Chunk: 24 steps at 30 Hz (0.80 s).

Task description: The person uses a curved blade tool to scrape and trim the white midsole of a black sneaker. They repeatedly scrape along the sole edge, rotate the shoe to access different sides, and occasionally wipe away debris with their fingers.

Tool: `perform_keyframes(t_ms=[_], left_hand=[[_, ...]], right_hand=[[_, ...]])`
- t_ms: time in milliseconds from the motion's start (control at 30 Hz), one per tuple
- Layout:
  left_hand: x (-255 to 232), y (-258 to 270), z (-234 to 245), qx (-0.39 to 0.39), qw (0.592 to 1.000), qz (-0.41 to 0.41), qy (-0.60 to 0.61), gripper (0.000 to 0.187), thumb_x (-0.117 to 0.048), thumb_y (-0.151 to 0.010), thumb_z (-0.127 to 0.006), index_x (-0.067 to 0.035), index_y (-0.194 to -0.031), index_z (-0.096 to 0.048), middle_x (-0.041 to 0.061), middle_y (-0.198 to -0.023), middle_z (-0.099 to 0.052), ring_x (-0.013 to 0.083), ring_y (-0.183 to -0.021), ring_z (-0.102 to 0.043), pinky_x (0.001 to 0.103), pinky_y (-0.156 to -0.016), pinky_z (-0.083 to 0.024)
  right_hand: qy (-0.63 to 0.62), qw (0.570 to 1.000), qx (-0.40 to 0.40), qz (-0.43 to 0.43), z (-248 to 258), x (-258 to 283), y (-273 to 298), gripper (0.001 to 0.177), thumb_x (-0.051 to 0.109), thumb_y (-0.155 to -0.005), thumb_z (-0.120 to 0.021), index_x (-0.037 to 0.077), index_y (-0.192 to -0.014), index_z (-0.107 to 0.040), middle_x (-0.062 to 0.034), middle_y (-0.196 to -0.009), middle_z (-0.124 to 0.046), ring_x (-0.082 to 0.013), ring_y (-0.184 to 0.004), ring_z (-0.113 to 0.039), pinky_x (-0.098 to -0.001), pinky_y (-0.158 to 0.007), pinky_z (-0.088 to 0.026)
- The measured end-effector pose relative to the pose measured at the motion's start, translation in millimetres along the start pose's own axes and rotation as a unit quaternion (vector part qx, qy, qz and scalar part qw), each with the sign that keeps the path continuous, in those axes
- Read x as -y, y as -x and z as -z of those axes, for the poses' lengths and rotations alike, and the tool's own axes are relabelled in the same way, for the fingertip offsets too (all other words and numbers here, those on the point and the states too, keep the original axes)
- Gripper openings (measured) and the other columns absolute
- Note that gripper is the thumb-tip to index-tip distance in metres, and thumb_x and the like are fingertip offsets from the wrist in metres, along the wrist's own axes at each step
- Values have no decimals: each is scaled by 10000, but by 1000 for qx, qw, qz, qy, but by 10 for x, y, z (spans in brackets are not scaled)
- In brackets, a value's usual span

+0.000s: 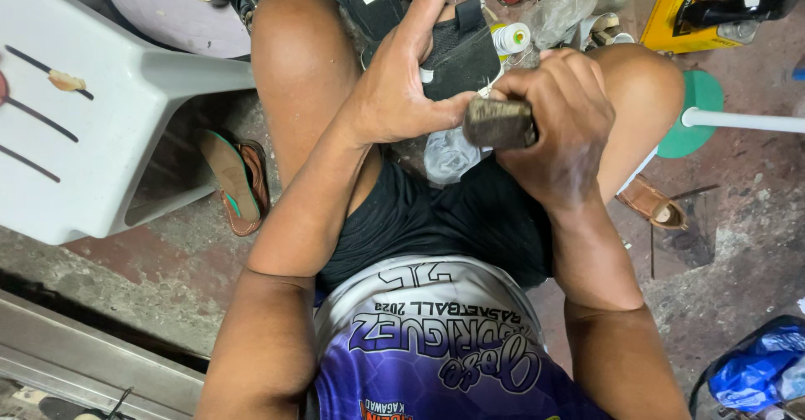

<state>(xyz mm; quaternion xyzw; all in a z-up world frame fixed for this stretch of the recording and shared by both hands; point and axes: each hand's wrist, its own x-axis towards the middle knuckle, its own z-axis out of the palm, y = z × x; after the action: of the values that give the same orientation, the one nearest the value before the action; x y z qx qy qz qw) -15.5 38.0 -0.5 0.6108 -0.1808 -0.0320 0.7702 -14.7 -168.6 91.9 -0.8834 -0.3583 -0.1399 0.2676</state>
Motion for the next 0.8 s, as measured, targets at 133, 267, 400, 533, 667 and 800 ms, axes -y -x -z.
perform_keyframes(t_ms=[133, 267, 400, 533, 667, 800], left_hand=[[39, 27, 59, 10, 999, -36, 7, 1077, -6, -899, -857, -31, -1680, -117, 59, -1670, -244, 129, -1524, -275, 249, -1293, -230], [94, 51, 119, 10, 996, -47, 77, 1111, -7, -857, -860, -28, -1686, -121, 48, -1662, -235, 117, -1539, -233, 223, -1290, -168], [102, 83, 122, -7, 992, -64, 105, 1121, -11, -803, -849, -35, -1684, -157, 34, -1667, -228, 100, -1562, -177, 207, -1297, -111], [13, 60, 109, -28, 989, -66, 127, 1129, -19, -764, -839, -38, -1681, -181, 34, -1658, -248, 99, -1556, -199, 210, -1292, -130], [-170, 27, 35, -45, 981, -17, 190, 1182, -60, -757, -852, -19, -1666, -98, 73, -1648, -255, 158, -1483, -290, 273, -1254, -241], [-317, -48, -77, -60, 986, 30, 151, 1228, -122, -683, -844, 9, -1621, -62, 131, -1648, -298, 247, -1369, -431, 353, -1199, -375]], right_hand=[[-79, 994, 3, -71, 12, -84, -16, 168, -9, -921, -746, 36, -955, -587, -99, -899, -608, -286, -874, -637, -366, -853, -529], [-130, 973, -32, -191, 53, -148, 65, 114, 0, -977, -680, 15, -961, -568, -116, -895, -584, -239, -797, -609, -339, -802, -519], [-186, 965, -77, -166, 143, -241, 192, 211, 40, -1114, -648, 2, -939, -536, -100, -895, -588, -218, -887, -645, -304, -855, -508], [-254, 950, -48, -174, 131, -225, 356, 207, 134, -1085, -646, 4, -932, -595, -54, -878, -606, -175, -868, -619, -300, -877, -504], [-377, 873, -10, -310, -60, -68, 545, 204, 212, -1038, -650, 19, -984, -691, 16, -906, -622, -97, -824, -564, -269, -791, -447], [-495, 807, -34, -320, -414, 34, 628, 186, 155, -954, -727, 34, -1069, -646, 87, -796, -508, -26, -727, -457, -220, -677, -386]])
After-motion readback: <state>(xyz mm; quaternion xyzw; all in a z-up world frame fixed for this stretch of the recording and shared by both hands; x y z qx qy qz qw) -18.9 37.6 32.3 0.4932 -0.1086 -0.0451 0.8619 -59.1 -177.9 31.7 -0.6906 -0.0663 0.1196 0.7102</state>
